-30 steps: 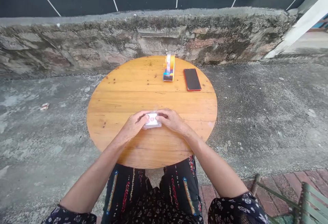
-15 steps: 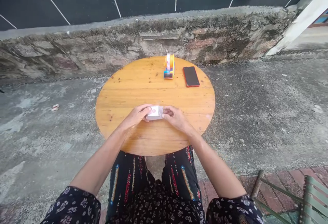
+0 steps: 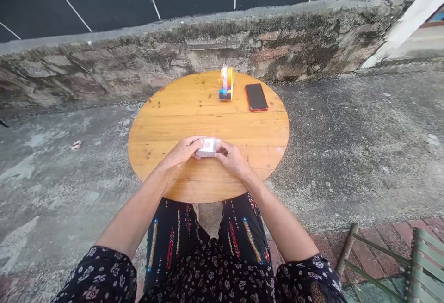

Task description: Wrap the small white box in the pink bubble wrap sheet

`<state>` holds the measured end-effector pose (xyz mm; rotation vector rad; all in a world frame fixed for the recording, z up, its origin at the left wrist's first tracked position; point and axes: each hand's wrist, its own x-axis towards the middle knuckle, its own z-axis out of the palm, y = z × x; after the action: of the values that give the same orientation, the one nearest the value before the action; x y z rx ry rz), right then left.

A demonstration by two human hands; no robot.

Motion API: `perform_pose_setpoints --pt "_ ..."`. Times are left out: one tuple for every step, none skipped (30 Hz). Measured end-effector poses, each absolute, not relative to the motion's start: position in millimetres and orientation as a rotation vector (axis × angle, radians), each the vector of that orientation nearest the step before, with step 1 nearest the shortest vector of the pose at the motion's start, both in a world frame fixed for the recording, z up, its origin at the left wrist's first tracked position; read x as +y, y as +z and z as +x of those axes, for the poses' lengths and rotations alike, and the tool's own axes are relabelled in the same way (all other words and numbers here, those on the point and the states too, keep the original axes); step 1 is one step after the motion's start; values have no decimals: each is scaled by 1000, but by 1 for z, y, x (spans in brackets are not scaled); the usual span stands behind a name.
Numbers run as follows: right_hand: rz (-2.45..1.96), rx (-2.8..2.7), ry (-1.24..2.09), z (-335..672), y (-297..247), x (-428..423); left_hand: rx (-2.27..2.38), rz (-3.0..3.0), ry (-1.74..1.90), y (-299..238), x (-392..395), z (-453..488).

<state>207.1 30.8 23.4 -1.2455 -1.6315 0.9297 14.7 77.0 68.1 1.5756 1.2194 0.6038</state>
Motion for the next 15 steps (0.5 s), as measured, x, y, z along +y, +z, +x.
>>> perform_pose_setpoints --pt "-1239 -1635 937 208 24 29 1227 1558 613 67 77 15" --pt "-1235 -1630 939 210 25 28 1234 1537 623 66 77 15" --pt "-1236 -1624 934 210 26 27 1238 1520 636 65 77 15" --pt "-1245 -1622 920 211 26 26 1238 1513 647 64 77 15" --pt "-1262 -1629 897 210 26 26 1238 1517 656 62 78 15" --pt "-1283 -1644 871 209 26 26 1238 1527 661 61 78 15" --pt "-1303 -1664 850 208 25 26 1240 1537 666 60 78 15" --pt "-1318 -1683 836 207 25 26 1243 1543 671 60 78 15" --pt "-1324 -1693 828 207 24 26 1244 1540 676 59 78 15" --pt "-1318 -1689 830 206 23 25 1244 1525 680 59 78 15" --pt "-1302 -1673 841 207 22 24 1244 1504 683 58 78 15" --pt "-1282 -1646 856 207 21 23 1243 1482 685 58 77 15" --pt "-1266 -1611 863 208 21 22 1246 1462 688 57 77 15" --pt "-1260 -1578 855 209 21 21 1251 1447 691 57 77 15" --pt "-1263 -1562 827 210 22 20 1255 1438 695 56 77 15"
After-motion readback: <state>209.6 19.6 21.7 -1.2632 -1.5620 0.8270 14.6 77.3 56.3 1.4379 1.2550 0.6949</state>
